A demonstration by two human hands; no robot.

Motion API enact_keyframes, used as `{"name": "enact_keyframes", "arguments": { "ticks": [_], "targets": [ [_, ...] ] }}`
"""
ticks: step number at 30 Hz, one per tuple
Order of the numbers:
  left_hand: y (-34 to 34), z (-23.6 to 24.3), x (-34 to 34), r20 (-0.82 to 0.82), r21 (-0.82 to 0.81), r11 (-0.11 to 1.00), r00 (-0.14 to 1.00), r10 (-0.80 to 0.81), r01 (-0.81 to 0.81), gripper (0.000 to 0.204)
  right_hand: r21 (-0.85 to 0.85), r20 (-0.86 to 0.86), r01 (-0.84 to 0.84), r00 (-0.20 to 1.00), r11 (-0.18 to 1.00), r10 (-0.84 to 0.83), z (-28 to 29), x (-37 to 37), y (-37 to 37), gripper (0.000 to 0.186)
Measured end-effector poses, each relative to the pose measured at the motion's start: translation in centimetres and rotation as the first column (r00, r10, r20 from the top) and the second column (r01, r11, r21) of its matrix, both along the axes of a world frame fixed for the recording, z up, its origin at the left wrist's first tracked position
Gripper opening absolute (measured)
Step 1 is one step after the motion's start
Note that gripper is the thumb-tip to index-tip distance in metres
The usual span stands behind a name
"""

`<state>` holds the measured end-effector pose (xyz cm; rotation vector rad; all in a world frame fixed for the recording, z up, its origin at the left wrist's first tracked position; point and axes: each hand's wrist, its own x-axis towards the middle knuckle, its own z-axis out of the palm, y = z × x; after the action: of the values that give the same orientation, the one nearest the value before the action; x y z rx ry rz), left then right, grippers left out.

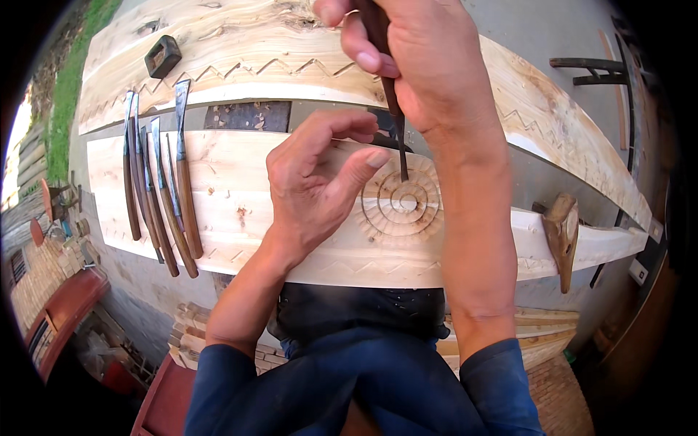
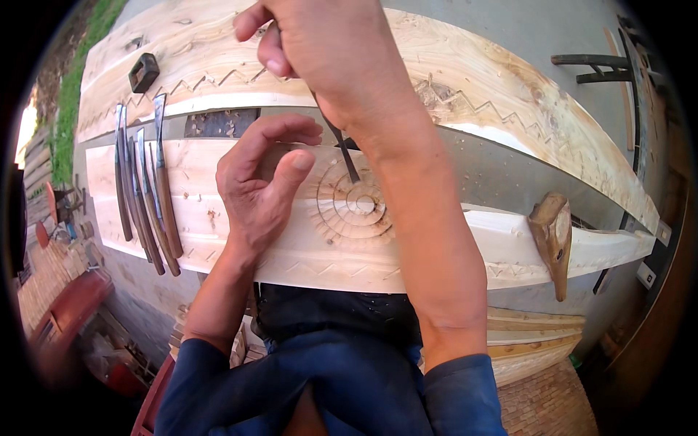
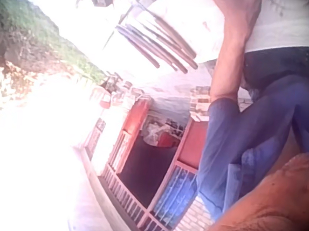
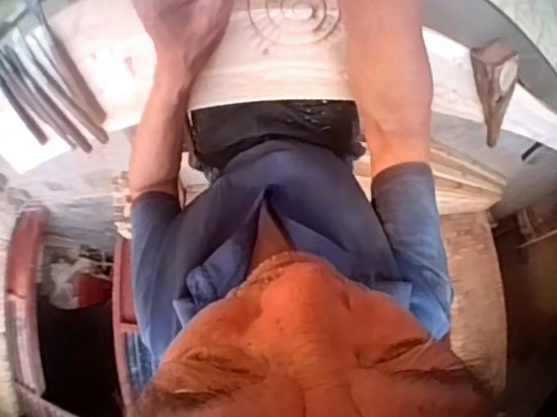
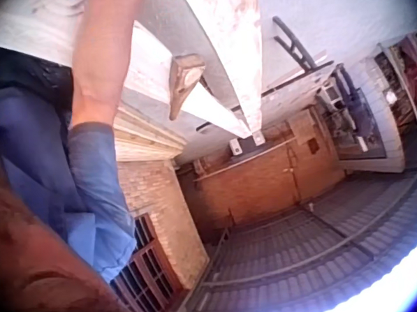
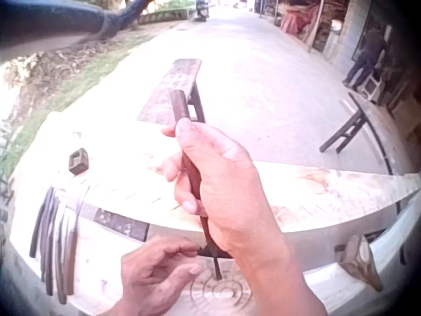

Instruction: The person carves a spiral pattern into a large wooden plank using a chisel and a wooden mallet. The person positions the chisel, strikes it with the mallet to remove wood, and uses their fingers to clear shavings from the carving.

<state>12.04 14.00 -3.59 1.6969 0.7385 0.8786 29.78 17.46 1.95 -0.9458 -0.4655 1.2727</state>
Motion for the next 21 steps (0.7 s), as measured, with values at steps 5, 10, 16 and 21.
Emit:
{"name": "enact_keyframes", "arguments": {
  "ticks": [5,10,16,21],
  "targets": [
    [-1.8,1.5,-1.6,0.103,-0.260,0.965,0.995,0.000,0.027,0.104,0.222,0.764,0.161,0.585,0.962,-0.274,1.9,-4.1,-0.2,0.028],
    [-4.6,2.4,-3.6,0.025,-0.618,0.774,0.988,-0.154,0.137,0.162,0.304,0.930,0.112,0.183,0.946,-0.320,-0.7,-12.3,-0.8,0.022],
    [-6.7,3.4,-4.0,0.002,-0.662,0.747,0.997,0.082,-0.060,0.165,0.248,0.939,-0.012,0.247,0.969,-0.237,-1.5,-13.8,-2.2,0.009],
    [-6.1,3.8,-3.8,0.065,-0.730,0.683,0.991,0.115,-0.031,0.153,0.301,0.913,0.016,0.285,0.954,-0.293,-2.6,-14.6,-2.0,0.009]
  ]
}}
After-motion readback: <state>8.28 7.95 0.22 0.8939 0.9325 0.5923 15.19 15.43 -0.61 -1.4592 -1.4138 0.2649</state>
